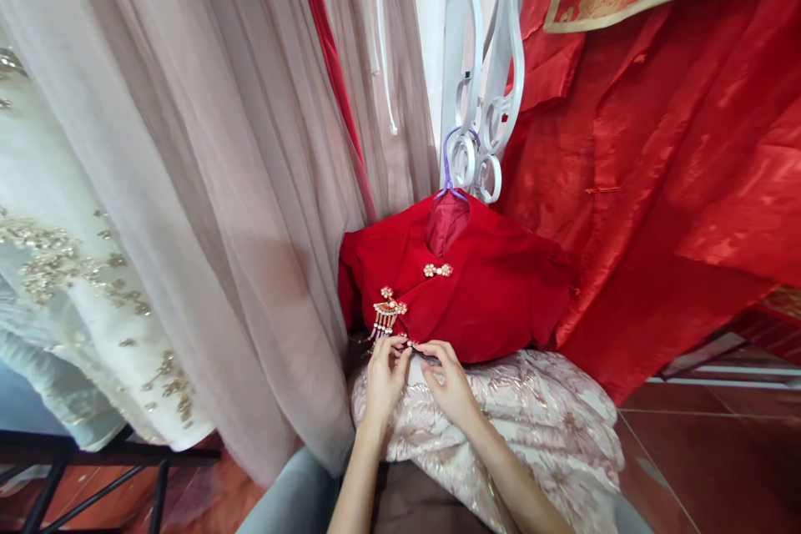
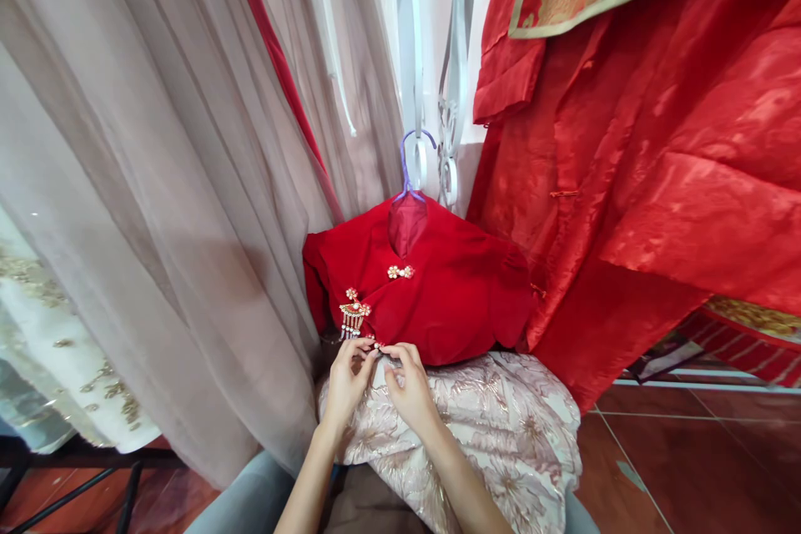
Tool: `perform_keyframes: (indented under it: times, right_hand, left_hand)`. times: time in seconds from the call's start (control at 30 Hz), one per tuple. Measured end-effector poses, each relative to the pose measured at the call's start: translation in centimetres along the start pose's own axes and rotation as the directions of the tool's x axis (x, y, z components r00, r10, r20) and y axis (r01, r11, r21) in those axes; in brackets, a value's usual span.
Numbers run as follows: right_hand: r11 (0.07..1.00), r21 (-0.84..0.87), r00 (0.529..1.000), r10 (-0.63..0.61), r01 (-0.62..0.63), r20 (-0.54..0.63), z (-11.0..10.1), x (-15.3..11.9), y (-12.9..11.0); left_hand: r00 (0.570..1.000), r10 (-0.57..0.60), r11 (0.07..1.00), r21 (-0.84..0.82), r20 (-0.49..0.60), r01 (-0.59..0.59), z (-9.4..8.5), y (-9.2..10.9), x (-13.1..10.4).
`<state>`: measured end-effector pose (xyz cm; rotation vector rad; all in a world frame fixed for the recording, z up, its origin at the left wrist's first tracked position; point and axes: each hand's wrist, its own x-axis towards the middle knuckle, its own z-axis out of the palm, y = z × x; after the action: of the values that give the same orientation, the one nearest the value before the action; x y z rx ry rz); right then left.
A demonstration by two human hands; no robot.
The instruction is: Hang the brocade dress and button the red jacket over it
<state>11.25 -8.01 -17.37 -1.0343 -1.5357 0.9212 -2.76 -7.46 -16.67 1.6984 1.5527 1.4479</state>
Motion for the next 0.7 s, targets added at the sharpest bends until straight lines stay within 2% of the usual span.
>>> perform_keyframes:
  times: [0.23,0.37,0.5,0.7]
  right_hand:
    - [1.000,0.026,1.000,0.013,-0.013,0.026,-0.1,0.1,0.0]
    - [0.999,0.038,1.000,0.008,-0.009,0.022,-0.1,0.1,0.3]
    - [0.998,0.047,0.999,0.029,-0.029,0.019,0.0,0.2,0.5]
    - [0.998,0.046,0.998,0.051,-0.052,0.020,0.0,0.4,0.6]
  left_hand:
    - [1.000,-0.008,1.000,0.016,0.017,0.008,0.2,-0.4,0.0]
    - [1.000,-0.022,1.000,0.011,-0.016,0.022,0.5,-0.6,0.0]
    - [0.998,-0.037,0.999,-0.037,-0.044,0.035,0.8,-0.6,-0.1]
    - [0.996,-0.081,0.990,-0.121,-0.029,0.077,1.1,-0.6,-0.3]
